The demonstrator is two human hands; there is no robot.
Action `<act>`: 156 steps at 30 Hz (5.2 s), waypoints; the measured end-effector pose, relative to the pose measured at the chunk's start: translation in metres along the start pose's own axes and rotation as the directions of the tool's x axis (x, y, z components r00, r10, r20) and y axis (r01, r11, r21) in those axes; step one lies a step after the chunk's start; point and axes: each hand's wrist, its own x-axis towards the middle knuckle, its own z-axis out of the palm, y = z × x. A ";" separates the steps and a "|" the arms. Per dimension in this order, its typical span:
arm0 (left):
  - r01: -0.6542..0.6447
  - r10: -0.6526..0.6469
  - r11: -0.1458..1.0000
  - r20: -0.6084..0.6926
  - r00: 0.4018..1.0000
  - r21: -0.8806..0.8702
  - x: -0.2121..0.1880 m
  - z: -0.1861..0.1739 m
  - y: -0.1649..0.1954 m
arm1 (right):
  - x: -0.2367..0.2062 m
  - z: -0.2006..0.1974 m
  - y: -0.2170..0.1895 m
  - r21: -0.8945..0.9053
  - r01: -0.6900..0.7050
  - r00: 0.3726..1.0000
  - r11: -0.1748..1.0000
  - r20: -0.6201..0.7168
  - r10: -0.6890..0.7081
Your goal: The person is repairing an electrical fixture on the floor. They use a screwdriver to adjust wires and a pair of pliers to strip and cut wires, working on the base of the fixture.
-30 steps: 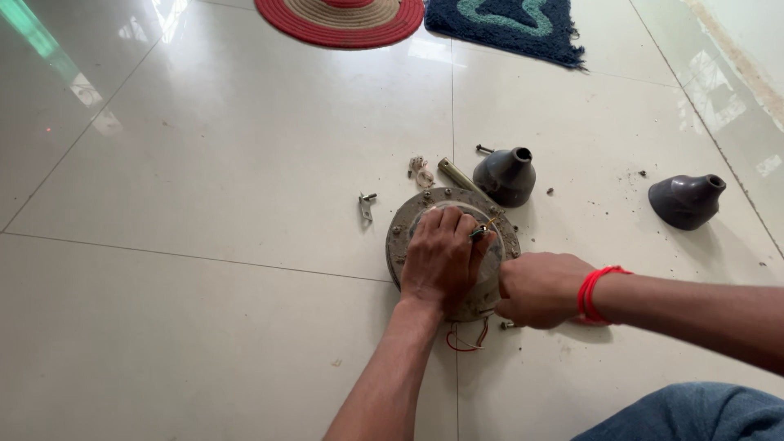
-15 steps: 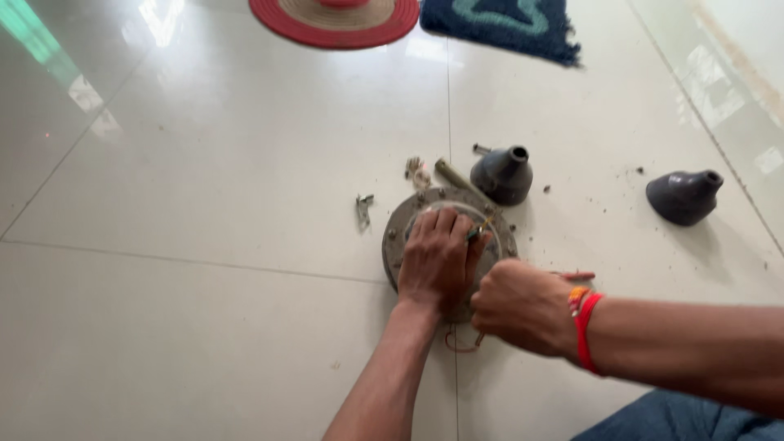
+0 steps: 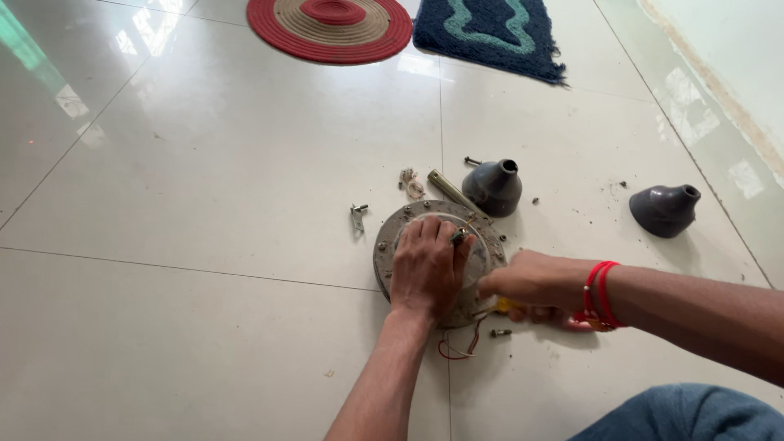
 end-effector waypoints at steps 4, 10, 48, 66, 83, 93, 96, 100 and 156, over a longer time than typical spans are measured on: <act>-0.021 0.020 1.000 -0.038 0.999 -0.013 -0.002 -0.001 0.003 | 0.018 -0.005 0.013 0.032 -0.083 0.975 0.996 0.208 0.075; -0.064 0.066 0.998 -0.065 0.996 0.025 -0.006 -0.001 0.006 | 0.034 0.005 0.008 -0.110 0.076 0.983 0.991 0.175 -0.056; -0.038 0.038 0.999 -0.031 0.999 -0.010 -0.003 -0.002 0.008 | -0.027 0.023 -0.010 -0.774 0.140 0.944 0.618 -0.084 -0.319; -0.103 0.104 0.995 -0.092 0.990 0.012 -0.009 -0.002 0.008 | -0.028 0.041 -0.004 -0.931 0.195 0.895 0.309 0.040 -0.444; -0.059 0.058 0.998 -0.107 0.993 -0.007 -0.010 -0.006 0.012 | -0.024 0.042 0.008 -0.922 0.137 0.825 -0.363 0.309 -0.473; -0.125 0.122 0.992 -0.073 0.990 -0.033 -0.004 -0.002 0.003 | -0.022 0.048 0.007 -0.888 0.101 0.823 -0.449 0.328 -0.464; -0.149 0.148 0.987 -0.023 0.989 -0.063 -0.002 -0.001 0.000 | -0.021 0.048 0.007 -0.905 0.112 0.794 -0.411 0.330 -0.511; -0.141 0.141 0.988 -0.015 0.990 -0.059 -0.001 0.001 -0.003 | -0.018 0.042 0.007 -0.888 0.107 0.811 -0.448 0.338 -0.477; 0.064 -0.073 0.992 -0.085 0.994 -0.108 -0.009 -0.011 0.013 | -0.009 0.045 0.014 -0.926 0.193 0.851 0.326 -0.007 -0.525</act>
